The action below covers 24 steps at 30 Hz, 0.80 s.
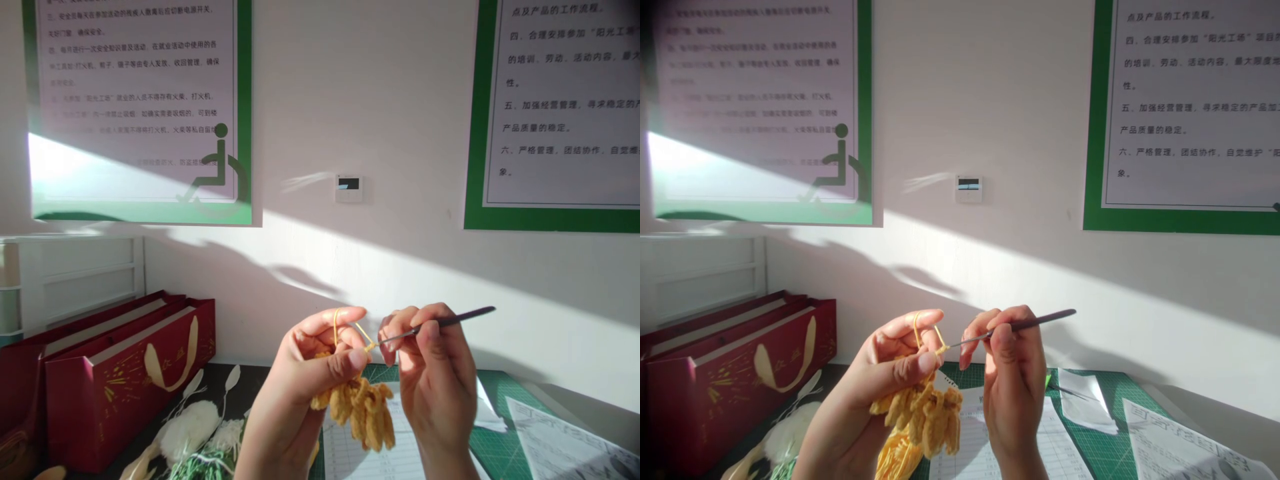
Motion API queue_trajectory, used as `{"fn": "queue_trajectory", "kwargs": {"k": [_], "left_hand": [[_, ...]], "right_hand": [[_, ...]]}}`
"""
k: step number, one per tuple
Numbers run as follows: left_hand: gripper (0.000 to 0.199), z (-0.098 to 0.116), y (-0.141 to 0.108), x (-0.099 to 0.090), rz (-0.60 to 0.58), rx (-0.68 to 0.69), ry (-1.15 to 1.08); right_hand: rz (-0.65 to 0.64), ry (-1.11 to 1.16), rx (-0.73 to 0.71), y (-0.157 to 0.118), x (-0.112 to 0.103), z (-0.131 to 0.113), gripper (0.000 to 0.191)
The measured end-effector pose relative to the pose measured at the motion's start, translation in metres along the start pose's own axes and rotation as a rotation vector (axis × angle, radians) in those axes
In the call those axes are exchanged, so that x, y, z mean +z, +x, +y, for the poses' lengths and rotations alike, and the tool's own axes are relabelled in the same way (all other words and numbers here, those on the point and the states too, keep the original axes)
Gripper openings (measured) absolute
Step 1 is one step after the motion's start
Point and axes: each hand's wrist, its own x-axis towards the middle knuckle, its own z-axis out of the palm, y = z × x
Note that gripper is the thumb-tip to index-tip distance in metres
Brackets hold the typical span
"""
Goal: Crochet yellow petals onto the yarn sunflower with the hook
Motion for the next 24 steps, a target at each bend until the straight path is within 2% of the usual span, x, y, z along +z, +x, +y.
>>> {"fn": "queue_trajectory", "kwargs": {"k": [3, 6, 13, 17, 24], "left_hand": [[0.027, -0.004, -0.002, 0.003, 0.024, 0.041, 0.010], [0.026, -0.008, -0.004, 0.009, 0.115, 0.120, 0.065], [0.032, -0.011, -0.004, 0.013, 0.170, 0.168, 0.078], [0.029, -0.010, -0.003, 0.012, 0.144, 0.163, 0.084], [0.029, -0.009, -0.004, 0.009, 0.134, 0.138, 0.125]], "right_hand": [[0.000, 0.073, 0.181, 0.002, 0.001, 0.001, 0.020], [-0.019, 0.034, 0.244, 0.000, 0.001, 0.006, 0.022], [-0.033, -0.084, 0.099, -0.002, -0.007, 0.010, 0.009], [-0.021, -0.085, 0.090, 0.001, -0.009, 0.008, 0.010], [-0.100, -0.070, 0.034, 0.004, -0.016, 0.008, 0.007]]}}
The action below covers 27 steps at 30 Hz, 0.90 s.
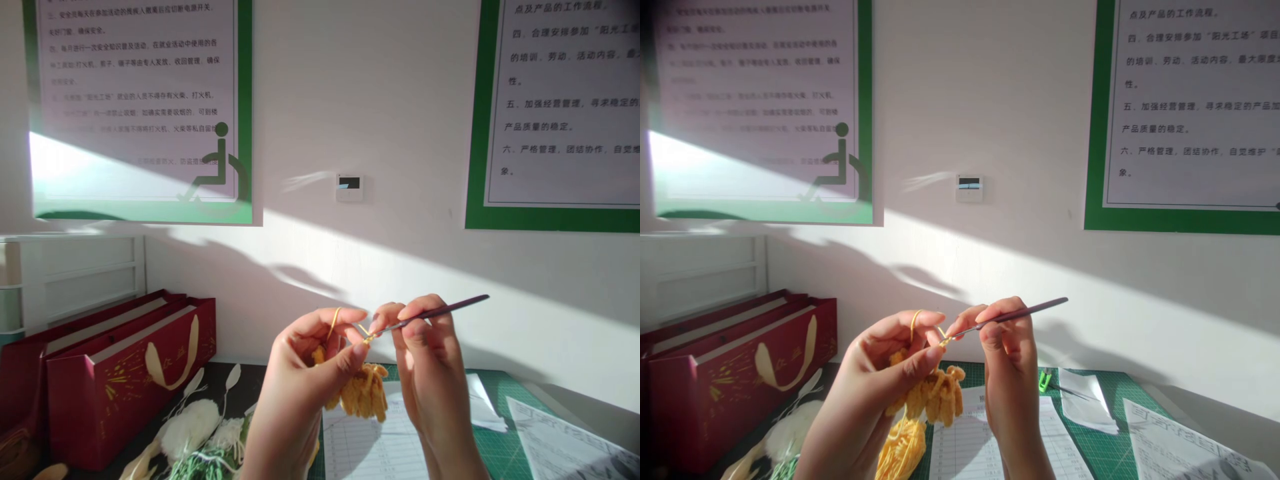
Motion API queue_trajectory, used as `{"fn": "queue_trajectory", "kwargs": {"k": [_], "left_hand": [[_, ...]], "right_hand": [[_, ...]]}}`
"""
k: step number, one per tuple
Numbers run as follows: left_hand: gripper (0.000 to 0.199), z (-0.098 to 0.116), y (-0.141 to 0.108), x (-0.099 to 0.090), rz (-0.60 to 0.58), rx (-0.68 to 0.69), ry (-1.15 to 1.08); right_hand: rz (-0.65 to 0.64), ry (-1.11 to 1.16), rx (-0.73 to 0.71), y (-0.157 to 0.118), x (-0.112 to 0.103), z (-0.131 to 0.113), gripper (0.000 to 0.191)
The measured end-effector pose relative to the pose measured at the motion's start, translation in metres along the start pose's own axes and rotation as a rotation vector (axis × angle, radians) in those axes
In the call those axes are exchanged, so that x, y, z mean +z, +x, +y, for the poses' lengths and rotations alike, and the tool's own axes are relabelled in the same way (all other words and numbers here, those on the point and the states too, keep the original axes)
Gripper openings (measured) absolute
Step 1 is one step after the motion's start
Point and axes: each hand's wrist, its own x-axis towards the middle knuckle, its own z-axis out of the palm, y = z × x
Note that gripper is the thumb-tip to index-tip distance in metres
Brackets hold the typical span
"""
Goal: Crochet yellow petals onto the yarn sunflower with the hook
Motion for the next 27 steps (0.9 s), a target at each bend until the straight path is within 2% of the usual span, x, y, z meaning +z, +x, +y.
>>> {"fn": "queue_trajectory", "kwargs": {"k": [5, 17, 21, 27], "left_hand": [[0.029, -0.002, 0.001, -0.003, -0.001, 0.006, 0.033], [0.033, -0.006, 0.005, -0.005, -0.107, 0.005, 0.023], [0.031, -0.007, 0.005, -0.007, -0.093, -0.007, 0.016], [0.030, -0.005, 0.006, -0.009, -0.079, -0.025, 0.030]], "right_hand": [[-0.058, -0.035, -0.059, 0.001, -0.005, 0.000, 0.006], [-0.038, -0.066, -0.069, 0.001, -0.005, -0.002, 0.007], [-0.054, -0.062, -0.058, 0.002, -0.007, -0.001, 0.006], [-0.142, -0.066, -0.075, 0.006, -0.013, 0.000, 0.007]]}}
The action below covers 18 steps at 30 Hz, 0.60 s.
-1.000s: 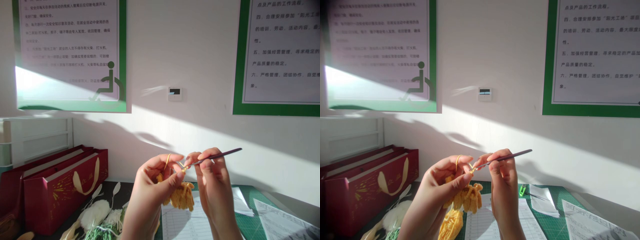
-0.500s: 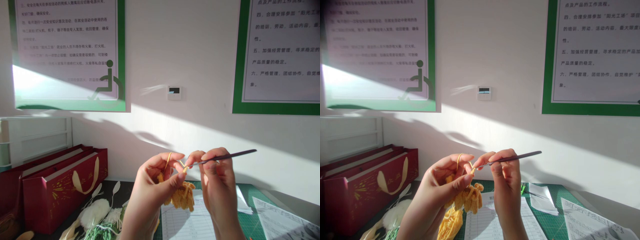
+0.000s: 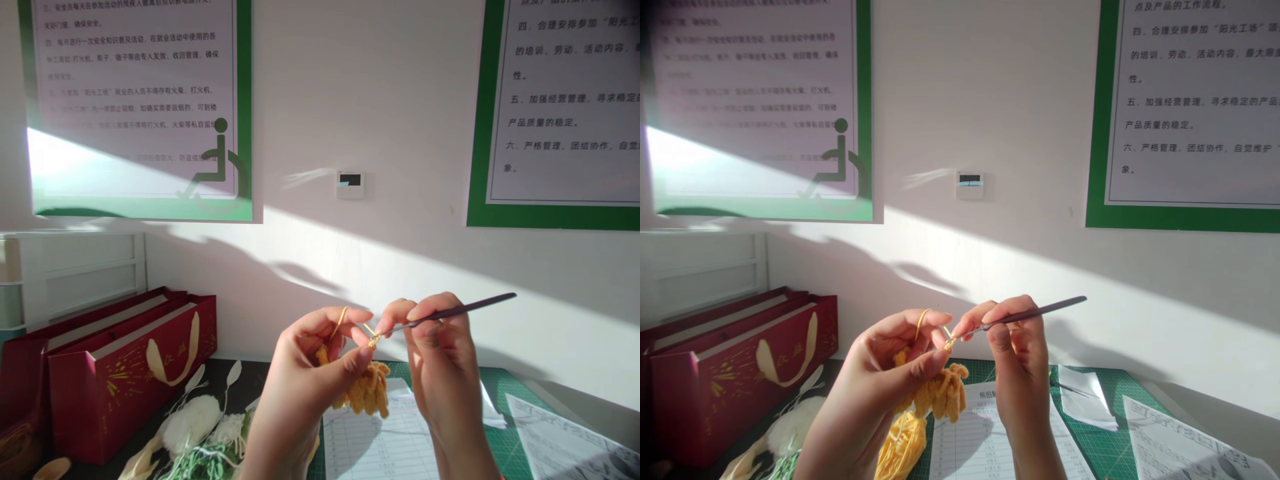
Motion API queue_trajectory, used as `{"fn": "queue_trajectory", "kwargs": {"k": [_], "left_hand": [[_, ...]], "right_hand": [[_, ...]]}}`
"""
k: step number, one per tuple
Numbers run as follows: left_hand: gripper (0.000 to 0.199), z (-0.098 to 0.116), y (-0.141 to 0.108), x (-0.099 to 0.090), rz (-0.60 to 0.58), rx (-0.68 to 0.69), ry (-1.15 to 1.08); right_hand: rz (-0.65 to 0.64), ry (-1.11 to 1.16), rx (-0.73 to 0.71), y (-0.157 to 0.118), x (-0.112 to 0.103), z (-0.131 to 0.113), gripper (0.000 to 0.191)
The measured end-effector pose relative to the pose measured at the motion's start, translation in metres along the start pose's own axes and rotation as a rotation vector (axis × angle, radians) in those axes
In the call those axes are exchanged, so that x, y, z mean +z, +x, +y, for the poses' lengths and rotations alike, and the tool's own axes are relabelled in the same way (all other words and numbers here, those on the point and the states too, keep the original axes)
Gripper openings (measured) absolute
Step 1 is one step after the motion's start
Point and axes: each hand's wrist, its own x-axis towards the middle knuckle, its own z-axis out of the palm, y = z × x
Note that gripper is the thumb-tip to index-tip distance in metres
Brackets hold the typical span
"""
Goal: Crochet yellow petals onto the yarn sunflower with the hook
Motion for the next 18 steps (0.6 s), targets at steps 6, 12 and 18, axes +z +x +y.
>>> {"fn": "queue_trajectory", "kwargs": {"k": [6, 12, 18], "left_hand": [[0.028, 0.001, 0.000, 0.000, 0.003, -0.011, -0.001], [0.027, 0.002, -0.001, 0.000, -0.001, -0.010, -0.012], [0.024, 0.001, -0.001, 0.001, -0.006, -0.001, -0.010]], "right_hand": [[-0.072, -0.004, -0.028, 0.001, -0.007, -0.001, 0.007], [-0.098, -0.088, -0.103, 0.003, -0.007, -0.006, 0.007], [-0.118, -0.220, -0.209, 0.003, -0.006, -0.014, 0.006]]}}
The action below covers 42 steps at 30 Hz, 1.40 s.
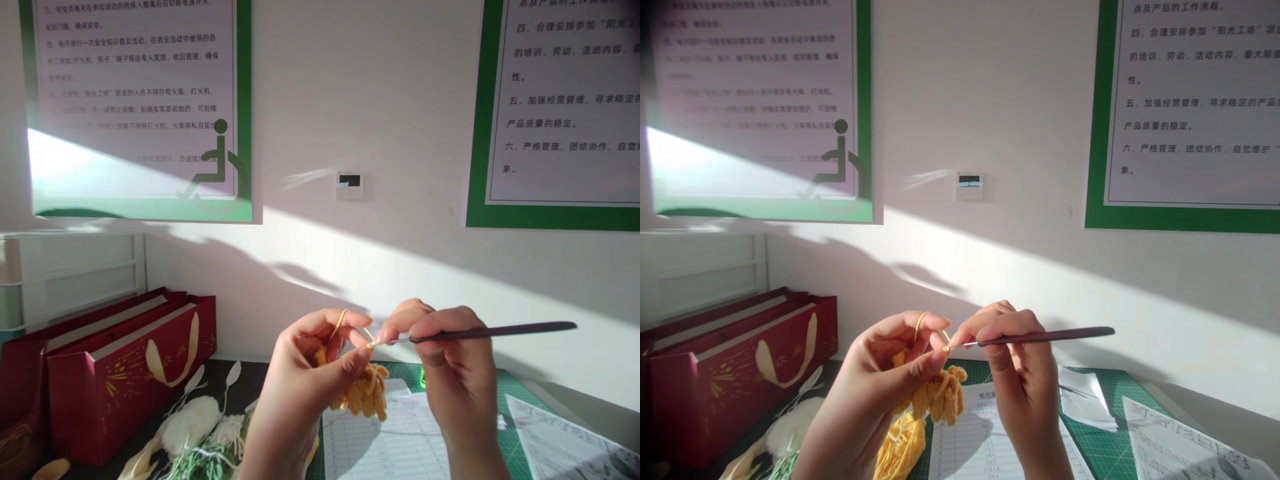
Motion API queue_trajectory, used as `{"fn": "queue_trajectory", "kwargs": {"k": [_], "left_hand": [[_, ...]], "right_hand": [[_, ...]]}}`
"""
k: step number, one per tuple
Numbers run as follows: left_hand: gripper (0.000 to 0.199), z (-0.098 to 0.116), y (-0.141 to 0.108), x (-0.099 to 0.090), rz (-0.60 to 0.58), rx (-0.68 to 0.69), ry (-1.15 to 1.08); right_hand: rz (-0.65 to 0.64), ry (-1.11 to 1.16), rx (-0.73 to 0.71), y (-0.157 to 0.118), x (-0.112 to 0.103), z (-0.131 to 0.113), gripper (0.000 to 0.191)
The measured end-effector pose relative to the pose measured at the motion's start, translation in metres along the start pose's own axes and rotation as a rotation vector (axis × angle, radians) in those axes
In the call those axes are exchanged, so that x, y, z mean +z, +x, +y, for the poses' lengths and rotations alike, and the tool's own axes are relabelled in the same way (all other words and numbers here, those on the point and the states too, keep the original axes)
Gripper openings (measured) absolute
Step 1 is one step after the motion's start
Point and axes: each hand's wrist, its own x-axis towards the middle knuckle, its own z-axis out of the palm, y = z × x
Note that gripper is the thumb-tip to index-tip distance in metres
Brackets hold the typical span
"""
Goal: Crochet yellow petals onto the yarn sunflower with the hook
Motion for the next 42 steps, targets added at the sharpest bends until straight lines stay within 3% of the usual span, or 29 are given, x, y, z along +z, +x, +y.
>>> {"fn": "queue_trajectory", "kwargs": {"k": [11, 16, 21, 31, 34, 38, 40, 42], "left_hand": [[0.026, 0.000, -0.001, 0.001, 0.009, 0.019, 0.008], [0.029, 0.004, -0.003, 0.003, 0.027, 0.003, -0.027], [0.031, 0.007, -0.005, 0.006, 0.046, -0.019, -0.098], [0.043, 0.005, -0.006, 0.012, 0.188, 0.101, -0.025], [0.041, 0.004, -0.004, 0.008, 0.184, 0.124, 0.023], [0.031, 0.005, -0.003, 0.004, 0.161, 0.103, 0.009], [0.028, 0.006, -0.002, 0.003, 0.139, 0.074, -0.020], [0.027, 0.007, -0.002, 0.003, 0.116, 0.049, -0.049]], "right_hand": [[-0.119, -0.322, -0.258, -0.002, 0.000, -0.005, 0.022], [-0.068, -0.304, -0.279, -0.006, 0.003, 0.000, 0.019], [-0.017, -0.256, -0.251, -0.010, 0.010, 0.008, 0.029], [0.009, -0.578, -0.421, -0.008, 0.022, 0.008, 0.045], [0.068, -0.420, -0.320, -0.010, 0.029, 0.006, 0.040], [0.269, -0.158, -0.099, -0.009, 0.030, -0.001, 0.020], [0.317, -0.068, 0.064, -0.006, 0.029, -0.003, 0.014], [0.308, 0.071, 0.245, -0.002, 0.028, -0.002, 0.019]]}}
